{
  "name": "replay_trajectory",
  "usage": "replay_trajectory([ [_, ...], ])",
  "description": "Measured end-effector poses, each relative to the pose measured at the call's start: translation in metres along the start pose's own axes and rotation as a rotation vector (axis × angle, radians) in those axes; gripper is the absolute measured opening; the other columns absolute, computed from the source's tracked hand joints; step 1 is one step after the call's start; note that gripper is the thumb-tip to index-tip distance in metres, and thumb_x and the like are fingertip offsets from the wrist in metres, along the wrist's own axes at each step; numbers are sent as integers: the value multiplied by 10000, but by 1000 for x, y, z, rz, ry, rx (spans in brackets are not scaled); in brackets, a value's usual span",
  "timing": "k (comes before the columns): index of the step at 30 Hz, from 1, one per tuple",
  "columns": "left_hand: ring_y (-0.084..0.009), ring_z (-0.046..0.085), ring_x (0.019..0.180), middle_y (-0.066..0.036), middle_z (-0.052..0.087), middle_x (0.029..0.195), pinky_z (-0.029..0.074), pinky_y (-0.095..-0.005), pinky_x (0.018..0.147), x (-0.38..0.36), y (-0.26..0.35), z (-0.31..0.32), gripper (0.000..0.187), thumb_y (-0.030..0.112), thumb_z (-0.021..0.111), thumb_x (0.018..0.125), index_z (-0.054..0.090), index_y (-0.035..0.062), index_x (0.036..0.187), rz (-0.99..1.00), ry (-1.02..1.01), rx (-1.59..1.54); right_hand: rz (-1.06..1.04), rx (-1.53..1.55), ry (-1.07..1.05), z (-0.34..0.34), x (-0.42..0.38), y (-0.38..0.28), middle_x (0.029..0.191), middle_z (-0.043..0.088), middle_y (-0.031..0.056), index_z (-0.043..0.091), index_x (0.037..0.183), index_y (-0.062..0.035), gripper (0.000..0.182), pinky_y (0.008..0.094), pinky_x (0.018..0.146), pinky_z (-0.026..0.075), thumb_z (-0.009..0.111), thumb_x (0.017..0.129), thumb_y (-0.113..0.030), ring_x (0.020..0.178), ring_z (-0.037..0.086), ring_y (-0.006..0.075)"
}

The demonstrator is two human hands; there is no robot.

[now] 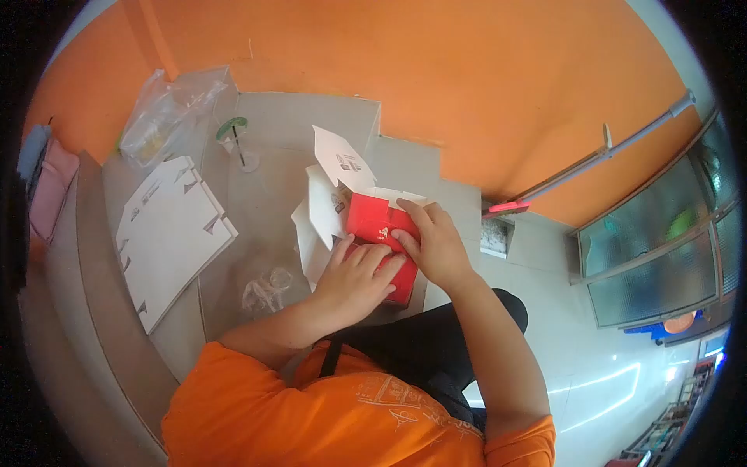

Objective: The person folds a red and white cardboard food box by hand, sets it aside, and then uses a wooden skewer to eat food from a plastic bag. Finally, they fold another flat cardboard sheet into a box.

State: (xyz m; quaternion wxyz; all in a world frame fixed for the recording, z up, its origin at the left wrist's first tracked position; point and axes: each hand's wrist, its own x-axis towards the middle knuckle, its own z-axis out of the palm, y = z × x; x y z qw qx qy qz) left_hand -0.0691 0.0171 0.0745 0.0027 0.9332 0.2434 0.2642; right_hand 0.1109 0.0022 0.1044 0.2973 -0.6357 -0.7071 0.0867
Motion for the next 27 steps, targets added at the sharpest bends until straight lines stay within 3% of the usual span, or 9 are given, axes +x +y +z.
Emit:
replay_trajectory([
  [3,-234,519,1064,-84,521,1125,351,-499,952,4,5,-12,416,259,703,740,575,101,1103,10,-59,-39,-47,-13,46,5,-1,-2,1108,520,166,495,1234,-82,451,422,877,444,660,830,-197,1018,516,363],
  [7,-224,520,1064,-79,524,1127,363,-482,920,9,0,-5,419,264,705,743,563,88,1095,-31,52,35,-47,3,108,6,-5,0,1110,502,177,478,1180,-43,428,418,885,436,669,812,-149,1034,500,364],
  [9,-225,523,1046,-78,525,1124,370,-449,877,7,1,-3,450,272,715,732,552,79,1104,-69,52,5,2,204,92,-2,-10,-3,1150,482,186,465,1190,-34,451,408,904,434,675,800,-118,1064,492,362],
  [12,-225,522,1030,-76,527,1122,366,-426,851,6,0,0,485,279,724,719,541,72,1117,-69,64,39,-50,69,112,-5,-14,6,1199,459,189,452,1207,-36,479,396,925,434,680,792,-102,1098,489,360],
  [19,-266,481,1062,-108,496,1132,355,-440,863,6,4,0,528,289,732,709,519,61,1135,-108,-7,70,-28,84,86,-10,-8,1,1216,453,185,441,1245,-45,525,395,938,433,691,787,-105,1121,487,364],
  [24,-287,467,1058,-116,472,1131,352,-448,867,6,1,9,594,293,737,703,471,56,1179,-165,-9,27,122,155,105,-6,-3,-2,1194,460,175,448,1254,-56,524,393,871,469,690,794,-119,1048,529,334],
  [27,-290,465,1050,-117,479,1110,348,-448,868,10,0,6,542,290,732,709,497,54,1138,-184,-15,-4,78,108,107,-4,0,-1,1189,462,169,457,1246,-59,516,380,835,485,693,794,-134,974,565,306],
])
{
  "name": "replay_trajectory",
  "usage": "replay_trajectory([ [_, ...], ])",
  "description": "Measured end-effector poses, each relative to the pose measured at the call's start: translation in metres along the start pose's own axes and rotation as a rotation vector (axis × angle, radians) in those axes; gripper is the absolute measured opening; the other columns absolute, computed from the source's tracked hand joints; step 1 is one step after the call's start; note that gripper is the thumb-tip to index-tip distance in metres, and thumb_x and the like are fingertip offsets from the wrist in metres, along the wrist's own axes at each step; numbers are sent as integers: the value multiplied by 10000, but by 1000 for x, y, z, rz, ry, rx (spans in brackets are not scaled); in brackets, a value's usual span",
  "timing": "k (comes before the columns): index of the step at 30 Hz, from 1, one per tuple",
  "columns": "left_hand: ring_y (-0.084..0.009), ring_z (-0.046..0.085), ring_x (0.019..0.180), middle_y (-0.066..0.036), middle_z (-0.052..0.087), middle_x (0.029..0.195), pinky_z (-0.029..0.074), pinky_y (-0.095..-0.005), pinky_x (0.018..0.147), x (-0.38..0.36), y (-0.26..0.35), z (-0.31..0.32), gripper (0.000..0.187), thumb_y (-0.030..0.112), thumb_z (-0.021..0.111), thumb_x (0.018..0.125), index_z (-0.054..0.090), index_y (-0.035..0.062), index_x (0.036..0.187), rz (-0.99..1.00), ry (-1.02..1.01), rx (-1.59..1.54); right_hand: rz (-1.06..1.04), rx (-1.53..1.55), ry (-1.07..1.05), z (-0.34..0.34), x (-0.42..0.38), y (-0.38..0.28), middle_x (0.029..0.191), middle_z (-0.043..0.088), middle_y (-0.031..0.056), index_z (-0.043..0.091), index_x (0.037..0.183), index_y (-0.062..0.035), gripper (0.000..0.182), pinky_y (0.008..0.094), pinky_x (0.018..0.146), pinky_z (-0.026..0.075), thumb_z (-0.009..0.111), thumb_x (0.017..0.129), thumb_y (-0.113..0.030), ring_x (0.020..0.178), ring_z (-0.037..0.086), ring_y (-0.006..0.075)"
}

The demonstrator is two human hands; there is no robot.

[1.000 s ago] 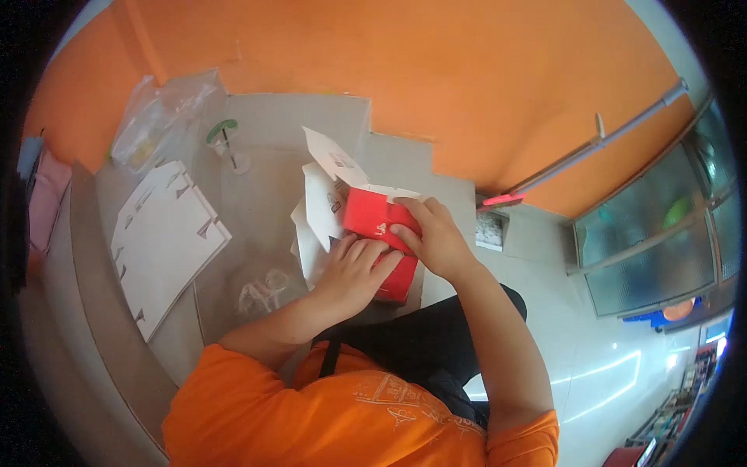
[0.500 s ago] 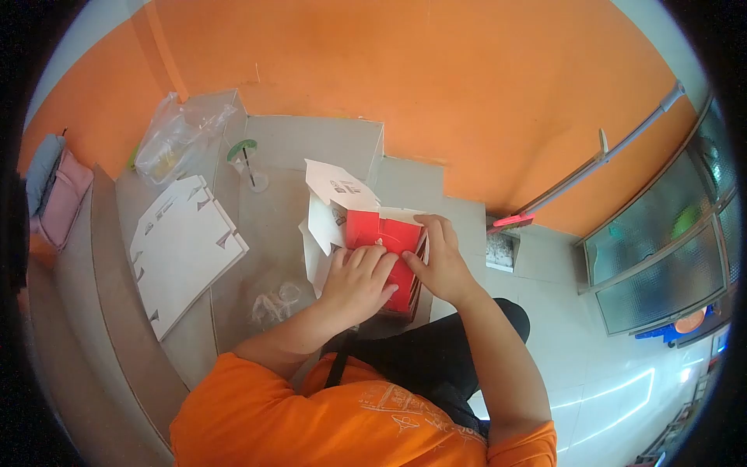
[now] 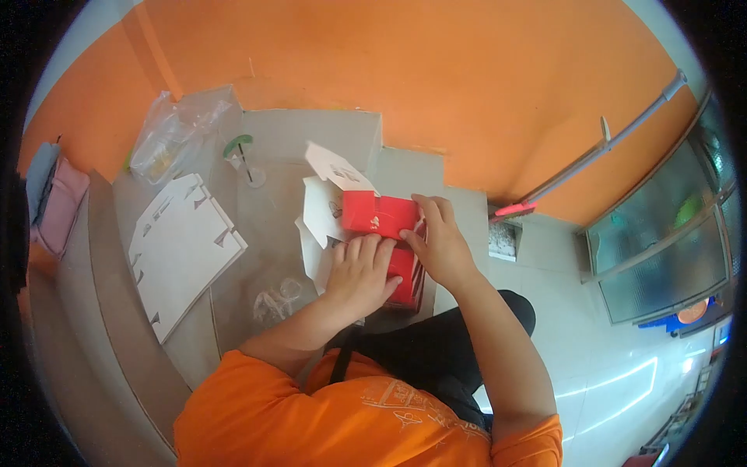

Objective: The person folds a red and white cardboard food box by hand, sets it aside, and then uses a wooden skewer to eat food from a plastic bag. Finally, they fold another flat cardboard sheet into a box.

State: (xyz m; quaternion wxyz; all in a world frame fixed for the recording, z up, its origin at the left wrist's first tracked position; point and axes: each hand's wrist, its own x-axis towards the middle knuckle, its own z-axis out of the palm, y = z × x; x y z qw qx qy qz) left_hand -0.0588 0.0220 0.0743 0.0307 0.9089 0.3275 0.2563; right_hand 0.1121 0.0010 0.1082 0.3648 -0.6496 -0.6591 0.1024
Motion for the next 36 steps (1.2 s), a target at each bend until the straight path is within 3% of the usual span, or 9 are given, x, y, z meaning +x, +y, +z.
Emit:
replay_trajectory([
  [3,-289,461,1049,-116,486,1086,344,-450,863,3,1,-6,480,283,726,716,522,52,1084,-26,-70,-7,17,21,-13,-2,-1,1,1194,463,162,459,1242,-61,517,376,813,497,696,791,-148,942,587,299],
  [12,-203,540,883,-51,503,1031,338,-414,793,3,-14,3,353,260,718,735,547,107,1003,114,68,-22,73,-60,-112,-1,-8,-3,1228,456,144,438,1200,-96,485,410,795,509,685,793,-190,966,593,342],
  [18,-217,550,922,-56,551,1018,321,-417,824,5,-18,-4,385,258,708,752,535,112,1064,73,3,-11,-3,-87,-135,-3,-14,-1,1255,457,139,478,1201,-119,402,424,774,519,626,833,-187,973,593,354],
  [21,-248,554,930,-79,573,1016,316,-423,842,5,-19,-6,396,241,693,770,516,105,1098,37,-1,-74,74,-67,-174,-5,-16,-3,1213,485,140,519,1173,-80,352,397,847,475,615,834,-79,1004,564,330],
  [26,-293,549,936,-106,570,1014,351,-435,846,7,-17,0,373,169,664,786,497,81,1108,120,-48,-216,-219,-309,141,0,-16,-7,1133,556,120,549,1185,-156,365,406,862,442,611,827,-119,1054,541,307],
  [30,-319,543,937,-133,561,1005,362,-432,860,0,-3,6,332,103,639,789,495,67,1086,193,-29,-222,-408,-421,161,-4,-8,-8,1119,578,100,523,1255,-204,441,412,841,450,595,823,-152,1009,567,284],
  [32,-320,542,940,-139,558,1001,359,-433,865,-2,2,7,324,91,637,787,496,67,1078,248,-45,-230,-183,-356,-361,-12,-4,-13,1073,598,89,476,1325,-248,522,422,833,455,574,821,-156,976,589,270],
  [34,-319,542,949,-132,556,1007,357,-433,861,-3,5,5,313,87,642,780,501,71,1060,300,-44,-223,-126,-265,-397,-16,-3,-10,1027,606,85,432,1363,-273,553,427,817,459,560,834,-174,943,609,258],
  [36,-323,530,973,-128,554,1018,360,-437,875,0,1,0,332,97,651,776,502,69,1071,291,-97,-207,-247,-280,-359,-16,-4,-7,1015,601,101,412,1375,-267,558,420,798,460,552,843,-175,935,615,265],
])
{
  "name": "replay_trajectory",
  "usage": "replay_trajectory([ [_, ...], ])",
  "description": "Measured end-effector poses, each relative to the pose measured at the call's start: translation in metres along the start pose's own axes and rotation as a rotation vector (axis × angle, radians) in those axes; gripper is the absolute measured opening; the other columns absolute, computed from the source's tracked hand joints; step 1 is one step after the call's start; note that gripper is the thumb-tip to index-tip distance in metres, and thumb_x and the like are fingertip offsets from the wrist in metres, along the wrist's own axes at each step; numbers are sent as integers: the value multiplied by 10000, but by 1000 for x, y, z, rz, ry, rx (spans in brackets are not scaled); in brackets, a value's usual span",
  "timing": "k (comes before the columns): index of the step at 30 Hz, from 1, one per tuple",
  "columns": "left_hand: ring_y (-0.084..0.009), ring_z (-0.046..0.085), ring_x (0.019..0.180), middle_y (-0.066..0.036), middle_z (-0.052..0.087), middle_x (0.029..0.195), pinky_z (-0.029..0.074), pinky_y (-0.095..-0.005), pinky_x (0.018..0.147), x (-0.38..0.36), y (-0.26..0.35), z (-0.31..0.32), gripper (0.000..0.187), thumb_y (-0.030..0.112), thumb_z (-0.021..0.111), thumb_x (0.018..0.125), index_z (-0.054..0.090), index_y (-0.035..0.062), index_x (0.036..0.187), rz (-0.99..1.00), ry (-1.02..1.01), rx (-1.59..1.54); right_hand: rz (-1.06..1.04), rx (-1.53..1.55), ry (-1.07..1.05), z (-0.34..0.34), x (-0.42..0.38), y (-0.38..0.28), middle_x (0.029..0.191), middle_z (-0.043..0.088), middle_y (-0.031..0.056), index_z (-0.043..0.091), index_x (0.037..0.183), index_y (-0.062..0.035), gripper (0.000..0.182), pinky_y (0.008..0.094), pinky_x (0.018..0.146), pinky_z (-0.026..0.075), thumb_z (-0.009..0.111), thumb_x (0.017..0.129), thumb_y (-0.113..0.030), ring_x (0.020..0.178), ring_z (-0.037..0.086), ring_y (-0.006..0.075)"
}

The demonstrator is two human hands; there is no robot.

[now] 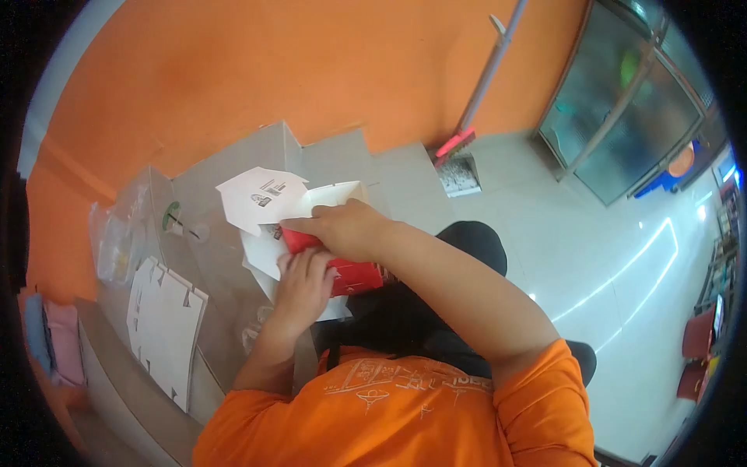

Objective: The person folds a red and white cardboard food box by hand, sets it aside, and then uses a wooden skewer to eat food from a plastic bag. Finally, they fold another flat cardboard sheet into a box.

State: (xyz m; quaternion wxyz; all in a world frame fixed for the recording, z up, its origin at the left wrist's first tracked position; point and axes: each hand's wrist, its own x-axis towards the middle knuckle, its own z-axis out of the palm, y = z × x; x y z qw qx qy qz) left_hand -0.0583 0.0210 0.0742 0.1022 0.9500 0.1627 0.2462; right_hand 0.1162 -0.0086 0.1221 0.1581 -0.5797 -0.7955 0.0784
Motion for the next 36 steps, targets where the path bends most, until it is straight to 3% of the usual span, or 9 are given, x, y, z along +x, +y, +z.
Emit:
replay_trajectory([
  [3,-335,502,1024,-122,551,1038,367,-442,907,5,2,-12,381,117,675,764,501,63,1098,-20,-53,52,110,-3,-135,-7,3,-7,1033,602,112,393,1387,-269,557,411,782,459,537,857,-174,947,618,273],
  [6,-370,449,1088,-139,535,1067,374,-447,950,5,3,-14,463,143,713,739,494,47,1135,-64,-97,90,88,21,-107,-3,8,-3,1044,602,115,392,1388,-270,530,408,773,455,516,881,-179,958,619,273],
  [8,-391,439,1096,-155,519,1088,376,-458,939,3,4,-16,453,142,715,741,495,39,1123,-200,-56,52,82,26,-128,-1,14,0,1059,598,118,411,1366,-280,506,417,768,470,526,879,-204,960,619,286],
  [16,-381,443,1061,-160,510,1085,381,-454,918,3,-4,-11,457,139,721,738,498,26,1121,-185,-63,120,80,-108,-175,-12,8,-3,1060,599,110,387,1390,-295,480,410,827,445,448,920,-219,961,622,265],
  [22,-369,447,1043,-167,504,1095,385,-448,908,1,-5,-11,485,142,727,729,489,12,1131,-176,-22,123,118,-51,-55,1,2,3,1068,597,110,394,1391,-192,484,438,920,378,413,909,-146,1013,600,244],
  [24,-370,446,1046,-172,501,1098,385,-450,907,3,-1,-12,495,145,731,727,484,8,1133,-189,11,133,92,-53,-120,-5,5,3,1175,588,95,404,1386,-164,463,484,957,335,439,926,-208,1062,585,245],
  [27,-373,444,1051,-180,495,1102,382,-456,910,4,8,-18,517,156,736,724,473,3,1142,-250,-40,156,93,-98,-157,-14,6,-3,1113,595,74,394,1389,-156,501,450,963,315,437,895,-91,1040,581,217],
  [29,-390,431,1097,-186,490,1104,372,-473,932,5,6,-16,541,156,747,715,460,0,1145,-337,-67,126,84,-123,-157,-12,8,-1,1116,594,69,394,1390,-156,504,450,958,317,442,893,-87,1037,581,212],
  [36,-422,406,1165,-201,497,1107,347,-498,973,-2,-3,-6,591,162,785,678,451,4,1139,-311,43,200,88,-127,-188,-12,9,2,1207,573,82,421,1377,-163,446,475,1004,297,417,932,-173,1122,548,224],
])
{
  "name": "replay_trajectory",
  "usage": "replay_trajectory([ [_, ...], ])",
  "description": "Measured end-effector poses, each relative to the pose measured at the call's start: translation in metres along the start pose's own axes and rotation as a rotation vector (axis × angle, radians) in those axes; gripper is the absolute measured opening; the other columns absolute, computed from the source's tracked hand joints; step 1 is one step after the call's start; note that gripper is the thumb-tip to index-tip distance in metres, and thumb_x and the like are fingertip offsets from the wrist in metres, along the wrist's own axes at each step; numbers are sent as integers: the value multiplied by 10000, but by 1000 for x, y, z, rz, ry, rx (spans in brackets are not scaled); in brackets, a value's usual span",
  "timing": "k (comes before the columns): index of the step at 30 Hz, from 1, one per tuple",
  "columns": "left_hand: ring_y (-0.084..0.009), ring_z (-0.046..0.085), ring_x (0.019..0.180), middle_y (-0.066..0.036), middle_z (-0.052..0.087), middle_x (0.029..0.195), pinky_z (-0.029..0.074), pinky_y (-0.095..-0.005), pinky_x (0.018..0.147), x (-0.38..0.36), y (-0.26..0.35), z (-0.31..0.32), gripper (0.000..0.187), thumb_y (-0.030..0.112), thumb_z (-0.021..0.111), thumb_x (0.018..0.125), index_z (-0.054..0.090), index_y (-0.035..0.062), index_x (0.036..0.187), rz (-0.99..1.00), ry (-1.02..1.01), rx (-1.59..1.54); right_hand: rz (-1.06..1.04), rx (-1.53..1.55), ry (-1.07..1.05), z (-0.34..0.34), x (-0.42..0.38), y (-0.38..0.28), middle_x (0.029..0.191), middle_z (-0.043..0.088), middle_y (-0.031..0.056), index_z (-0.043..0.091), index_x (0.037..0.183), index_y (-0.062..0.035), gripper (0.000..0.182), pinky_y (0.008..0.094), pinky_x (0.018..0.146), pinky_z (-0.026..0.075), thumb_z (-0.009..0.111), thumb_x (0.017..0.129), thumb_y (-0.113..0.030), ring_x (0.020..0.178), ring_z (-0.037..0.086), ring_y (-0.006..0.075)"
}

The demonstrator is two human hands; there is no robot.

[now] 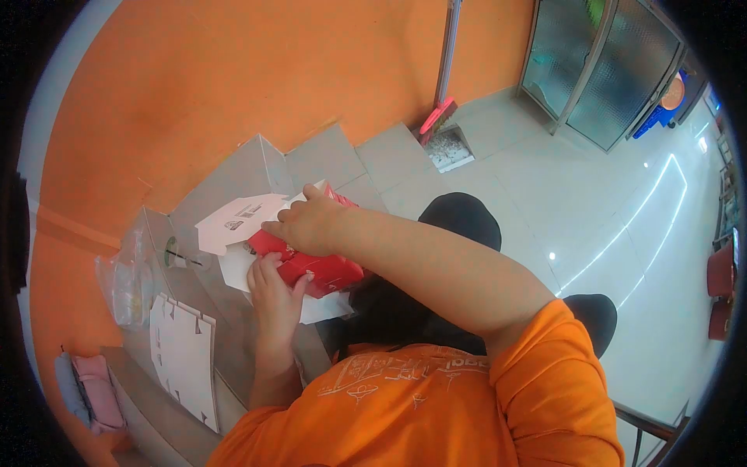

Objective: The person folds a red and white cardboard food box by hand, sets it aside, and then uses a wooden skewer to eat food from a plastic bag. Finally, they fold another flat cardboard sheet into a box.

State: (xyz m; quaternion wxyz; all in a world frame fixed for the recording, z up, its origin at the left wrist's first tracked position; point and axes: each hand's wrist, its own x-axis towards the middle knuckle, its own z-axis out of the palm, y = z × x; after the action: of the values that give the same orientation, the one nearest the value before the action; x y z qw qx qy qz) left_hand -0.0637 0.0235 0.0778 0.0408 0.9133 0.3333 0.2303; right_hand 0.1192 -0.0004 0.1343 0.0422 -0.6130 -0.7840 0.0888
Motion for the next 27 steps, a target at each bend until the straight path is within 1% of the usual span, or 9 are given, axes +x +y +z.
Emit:
replay_trajectory([
  [4,-372,468,1058,-181,525,1090,376,-456,914,3,-4,-2,582,178,800,670,468,2,1116,-43,-25,-74,-43,-10,96,10,-2,-5,1162,568,94,391,1389,-139,494,469,947,336,461,900,-161,1062,566,250],
  [9,-373,474,1017,-163,537,1056,383,-467,888,3,1,-2,608,155,815,647,463,-1,1117,-62,-95,-135,-66,-32,237,27,-5,-12,1136,539,116,459,1333,-252,471,420,914,374,529,869,-289,1014,569,274],
  [12,-371,450,1052,-186,481,1125,377,-478,909,-5,2,15,586,119,792,679,441,3,1133,-54,-21,-119,-46,-59,227,29,-7,-10,1085,529,105,509,1281,-311,440,409,896,392,565,845,-317,985,572,270],
  [14,-381,401,1118,-220,367,1226,357,-490,946,-18,2,38,532,70,736,731,412,9,1148,42,265,-250,-17,-65,246,29,-9,-11,1074,521,103,532,1260,-308,433,408,891,396,585,831,-322,985,567,271],
  [16,-410,328,1222,-241,304,1235,311,-498,1021,-27,-1,51,528,25,668,735,371,5,1171,47,251,-257,10,-77,264,29,-13,-8,1064,513,100,554,1239,-306,426,407,886,401,606,817,-328,984,561,272],
  [18,-368,319,1243,-225,304,1246,291,-476,1049,-33,-6,71,508,-54,567,736,318,20,1173,-85,441,-833,-76,-35,368,30,-20,-5,1045,498,90,602,1176,-284,387,410,883,405,642,791,-303,1003,543,267],
  [19,-336,289,1277,-209,272,1274,262,-449,1074,-34,-8,74,507,-102,489,714,274,38,1152,-126,454,-956,-88,-44,359,30,-21,-5,1045,498,90,602,1176,-284,387,410,883,405,642,791,-303,1003,543,267],
  [22,-286,295,1284,-200,236,1356,285,-411,1068,-35,3,69,475,-124,437,739,261,77,1132,-306,490,-1256,-110,-25,327,33,-21,-10,1019,491,88,633,1104,-248,340,408,870,401,671,767,-273,1015,528,264],
  [27,-300,251,1333,-211,231,1382,183,-448,1117,-27,-4,61,503,-110,436,761,254,81,1190,-76,597,-1100,-84,125,471,28,-25,-19,978,489,78,639,1005,-173,262,386,792,374,674,747,-200,957,524,255],
])
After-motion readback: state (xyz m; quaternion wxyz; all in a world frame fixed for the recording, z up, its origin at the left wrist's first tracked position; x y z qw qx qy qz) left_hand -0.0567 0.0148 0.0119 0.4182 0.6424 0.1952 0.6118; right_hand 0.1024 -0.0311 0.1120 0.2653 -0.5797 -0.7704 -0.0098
